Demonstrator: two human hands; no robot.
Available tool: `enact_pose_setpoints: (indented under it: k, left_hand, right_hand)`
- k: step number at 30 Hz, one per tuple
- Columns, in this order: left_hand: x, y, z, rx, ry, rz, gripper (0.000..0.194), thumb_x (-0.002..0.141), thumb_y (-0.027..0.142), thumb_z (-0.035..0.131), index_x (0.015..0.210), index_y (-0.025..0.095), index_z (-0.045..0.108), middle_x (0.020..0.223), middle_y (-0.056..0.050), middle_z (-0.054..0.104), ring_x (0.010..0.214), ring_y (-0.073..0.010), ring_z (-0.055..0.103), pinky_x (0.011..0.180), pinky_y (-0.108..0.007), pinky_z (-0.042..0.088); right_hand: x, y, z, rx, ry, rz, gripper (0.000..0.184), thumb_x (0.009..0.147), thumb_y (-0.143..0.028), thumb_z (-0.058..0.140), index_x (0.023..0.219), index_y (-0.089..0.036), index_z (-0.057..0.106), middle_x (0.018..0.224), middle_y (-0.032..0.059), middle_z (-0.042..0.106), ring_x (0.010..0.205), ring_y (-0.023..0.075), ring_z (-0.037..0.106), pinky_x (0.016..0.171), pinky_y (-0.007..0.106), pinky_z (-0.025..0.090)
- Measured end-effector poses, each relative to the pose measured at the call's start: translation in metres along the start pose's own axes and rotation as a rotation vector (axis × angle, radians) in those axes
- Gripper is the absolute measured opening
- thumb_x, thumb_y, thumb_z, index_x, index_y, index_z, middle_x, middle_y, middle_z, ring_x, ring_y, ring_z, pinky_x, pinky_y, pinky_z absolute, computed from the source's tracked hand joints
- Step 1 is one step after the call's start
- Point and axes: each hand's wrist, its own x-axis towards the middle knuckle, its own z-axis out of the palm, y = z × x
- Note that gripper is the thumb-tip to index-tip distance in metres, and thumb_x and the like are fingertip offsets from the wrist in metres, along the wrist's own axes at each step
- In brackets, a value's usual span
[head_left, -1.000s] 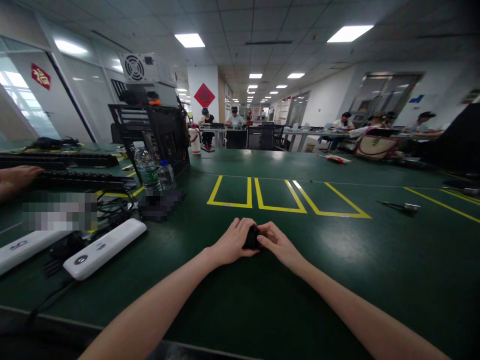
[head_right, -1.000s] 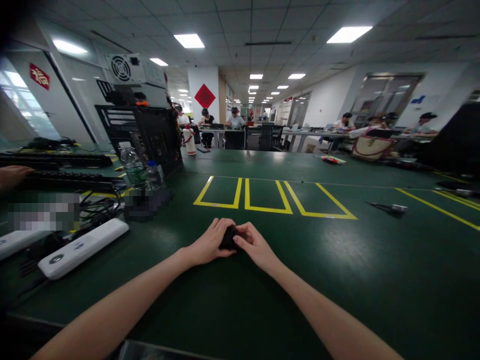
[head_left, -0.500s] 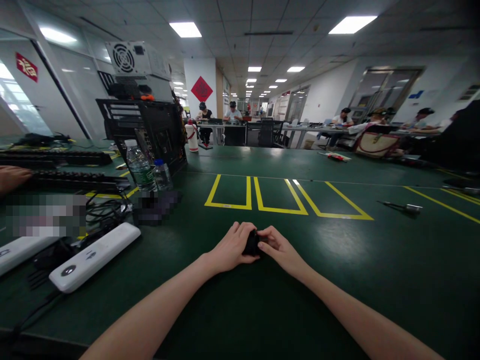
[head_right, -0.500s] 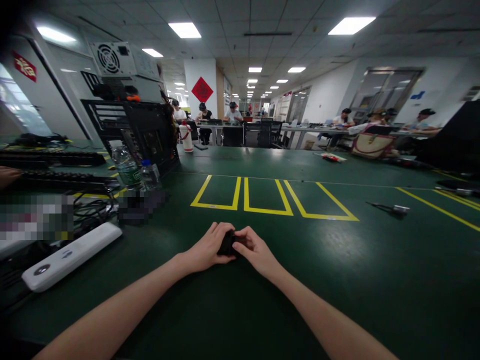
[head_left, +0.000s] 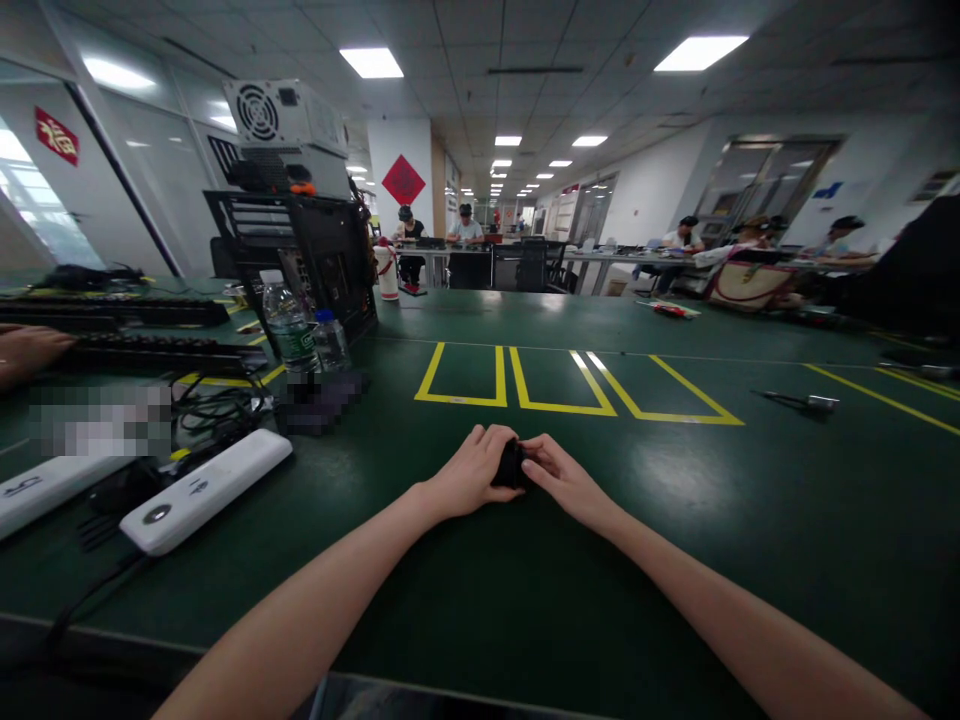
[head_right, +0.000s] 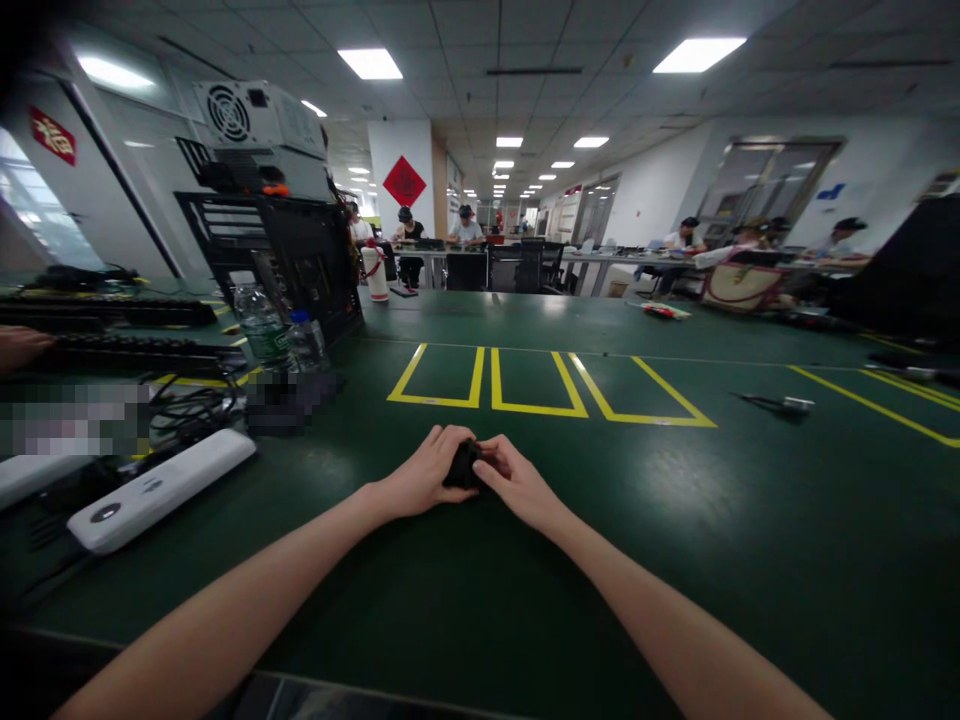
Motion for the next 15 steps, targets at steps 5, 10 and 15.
enact_pose_setpoints:
  k: [5,10,15]
  left_hand:
    - [-0.0010,0.0002,0.0006,0.010,0.012,0.012,0.050,0.067,0.032,0.060,0.107,0.020,0.032,0.106,-0.006,0.041,0.088,-0.0202,0.042,0.074,-0.034,0.037]
    - [-0.0010,-0.0005,0.0015,0.005,0.001,-0.008,0.052,0.066,0.030,0.062,0.107,0.020,0.032,0.107,-0.006,0.041,0.090,-0.0205,0.042,0.074,-0.033,0.038]
    - [-0.0009,-0.0018,0.0021,0.004,0.004,0.003,0.053,0.066,0.033,0.061,0.108,0.021,0.031,0.107,-0.006,0.041,0.090,-0.0207,0.042,0.073,-0.033,0.038]
  right_hand:
    - [-0.0013,0.0039,0.0029,0.043,-0.011,-0.037,0.029,0.072,-0.027,0.056,0.096,-0.022,0.041,0.099,0.0024,0.049,0.094,0.0159,0.051,0.084,0.036,0.041]
    - [-0.0043,0.0019,0.0023,0.055,-0.039,-0.028,0.033,0.070,-0.022,0.059,0.096,-0.022,0.039,0.100,0.0024,0.049,0.095,0.0163,0.052,0.083,0.036,0.043]
    - [-0.0027,0.0021,0.0017,0.006,0.020,-0.028,0.019,0.076,-0.030,0.051,0.091,-0.022,0.043,0.092,0.0010,0.050,0.088,0.0147,0.053,0.077,0.032,0.045]
